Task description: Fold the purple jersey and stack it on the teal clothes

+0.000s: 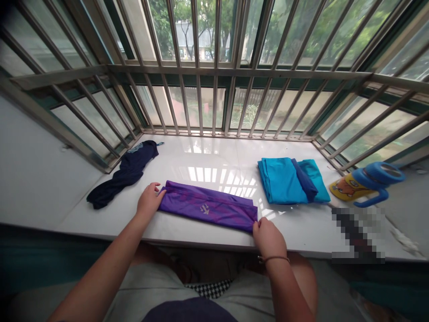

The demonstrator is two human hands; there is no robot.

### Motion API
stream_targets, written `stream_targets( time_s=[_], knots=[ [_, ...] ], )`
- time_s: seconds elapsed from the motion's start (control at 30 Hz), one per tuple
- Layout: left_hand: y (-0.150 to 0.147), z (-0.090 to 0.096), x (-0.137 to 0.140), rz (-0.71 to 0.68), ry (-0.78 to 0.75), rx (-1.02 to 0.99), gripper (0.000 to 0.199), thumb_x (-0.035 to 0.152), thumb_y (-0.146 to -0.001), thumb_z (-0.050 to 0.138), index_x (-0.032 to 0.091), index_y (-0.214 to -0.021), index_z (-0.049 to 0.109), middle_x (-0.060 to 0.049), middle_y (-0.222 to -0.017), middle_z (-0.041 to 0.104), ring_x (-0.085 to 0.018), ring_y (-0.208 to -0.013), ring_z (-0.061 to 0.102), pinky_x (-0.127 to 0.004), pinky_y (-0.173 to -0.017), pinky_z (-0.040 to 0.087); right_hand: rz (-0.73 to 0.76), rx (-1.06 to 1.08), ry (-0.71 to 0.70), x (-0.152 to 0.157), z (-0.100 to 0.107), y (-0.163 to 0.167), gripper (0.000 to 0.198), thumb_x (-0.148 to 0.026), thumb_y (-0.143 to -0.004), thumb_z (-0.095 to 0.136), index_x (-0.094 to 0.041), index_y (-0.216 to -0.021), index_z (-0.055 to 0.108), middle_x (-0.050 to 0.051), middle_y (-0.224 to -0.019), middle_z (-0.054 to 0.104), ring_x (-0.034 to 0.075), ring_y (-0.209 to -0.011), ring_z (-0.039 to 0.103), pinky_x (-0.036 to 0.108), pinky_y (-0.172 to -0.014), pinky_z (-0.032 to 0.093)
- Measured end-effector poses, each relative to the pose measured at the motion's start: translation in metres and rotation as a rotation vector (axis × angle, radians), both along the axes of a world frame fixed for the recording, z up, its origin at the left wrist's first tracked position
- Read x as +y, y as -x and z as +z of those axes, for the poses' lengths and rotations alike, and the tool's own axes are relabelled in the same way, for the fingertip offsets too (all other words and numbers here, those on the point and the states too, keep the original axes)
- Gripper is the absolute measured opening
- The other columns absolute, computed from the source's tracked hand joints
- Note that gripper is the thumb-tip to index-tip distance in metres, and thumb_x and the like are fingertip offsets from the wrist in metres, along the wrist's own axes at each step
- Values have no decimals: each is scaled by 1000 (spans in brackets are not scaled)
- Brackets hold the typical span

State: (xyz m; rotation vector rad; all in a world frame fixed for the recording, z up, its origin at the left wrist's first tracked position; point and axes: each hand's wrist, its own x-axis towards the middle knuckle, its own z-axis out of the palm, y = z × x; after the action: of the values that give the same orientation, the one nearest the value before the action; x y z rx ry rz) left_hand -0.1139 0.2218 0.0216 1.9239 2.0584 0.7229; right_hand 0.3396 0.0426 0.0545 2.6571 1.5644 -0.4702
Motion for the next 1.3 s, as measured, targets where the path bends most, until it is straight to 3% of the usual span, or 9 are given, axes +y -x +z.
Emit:
stream_targets(
  time_s=[0.13,0.27,0.4,0.5,0.7,0.9,1.0,1.13,1.3],
  knots=[
    [-7,5,-8,-47,-141,37,26,32,-99,60,19,-121,67,-16,-122,69,-35,-116,67,-46,-104,54,-6,-1,-10,-1,3,-1,32,-37,-105,49,-20,-90,72,15,-91,78,29,-84,75,35,-68,46],
    [-28,17,-32,-249,-242,28,25,24,-103,49,22,-115,71,-15,-121,74,-34,-119,68,-50,-113,51,-27,2,-57,-2,-1,1,44,-50,-110,45,-20,-91,71,16,-93,79,29,-86,76,36,-70,48],
    [-80,12,-81,-597,-241,-27,32,25,-107,48,24,-127,73,-12,-128,77,-31,-125,69,-52,-117,51,-32,-2,-68,-4,-7,10,53,-64,-108,45,-18,-96,70,17,-94,78,31,-85,76,36,-68,48],
    [-126,-6,-119,-745,-181,16,43,32,-105,57,22,-147,65,-15,-149,69,-34,-140,62,-55,-122,47,-11,-36,-59,-2,-10,16,45,-57,-108,50,-16,-101,70,18,-101,77,31,-92,76,36,-71,49],
    [-165,-37,-148,-689,-110,60,59,38,-100,66,22,-157,56,-19,-166,53,-39,-154,49,-63,-129,38,-59,97,-138,7,-8,13,37,-47,-105,49,-20,-94,71,15,-92,77,29,-89,74,34,-73,48],
    [-156,-32,-148,-713,-68,-101,55,32,-99,65,26,-153,59,-17,-162,58,-37,-153,51,-65,-131,37,-181,427,-499,33,13,24,43,-57,-98,49,-21,-94,73,10,-86,77,28,-81,68,34,-68,48],
    [-149,-22,-151,-709,-18,-255,52,29,-98,65,25,-149,60,-17,-156,63,-36,-148,56,-66,-131,37,-142,438,-609,57,42,52,40,-58,-96,51,-22,-88,69,8,-82,75,26,-77,63,33,-66,43],
    [-136,-11,-156,-590,115,-528,51,29,-98,66,28,-147,55,-14,-148,68,-31,-140,64,-56,-126,47,54,410,-646,97,87,107,32,-50,-99,52,-24,-83,64,5,-76,70,22,-72,58,32,-66,38],
    [-126,-17,-156,-486,267,-853,41,43,-103,67,32,-140,53,-14,-147,69,-28,-144,63,-51,-123,50,337,258,-541,149,118,199,27,-40,-104,50,-22,-92,65,6,-84,68,22,-75,60,33,-71,41]
  ],
)
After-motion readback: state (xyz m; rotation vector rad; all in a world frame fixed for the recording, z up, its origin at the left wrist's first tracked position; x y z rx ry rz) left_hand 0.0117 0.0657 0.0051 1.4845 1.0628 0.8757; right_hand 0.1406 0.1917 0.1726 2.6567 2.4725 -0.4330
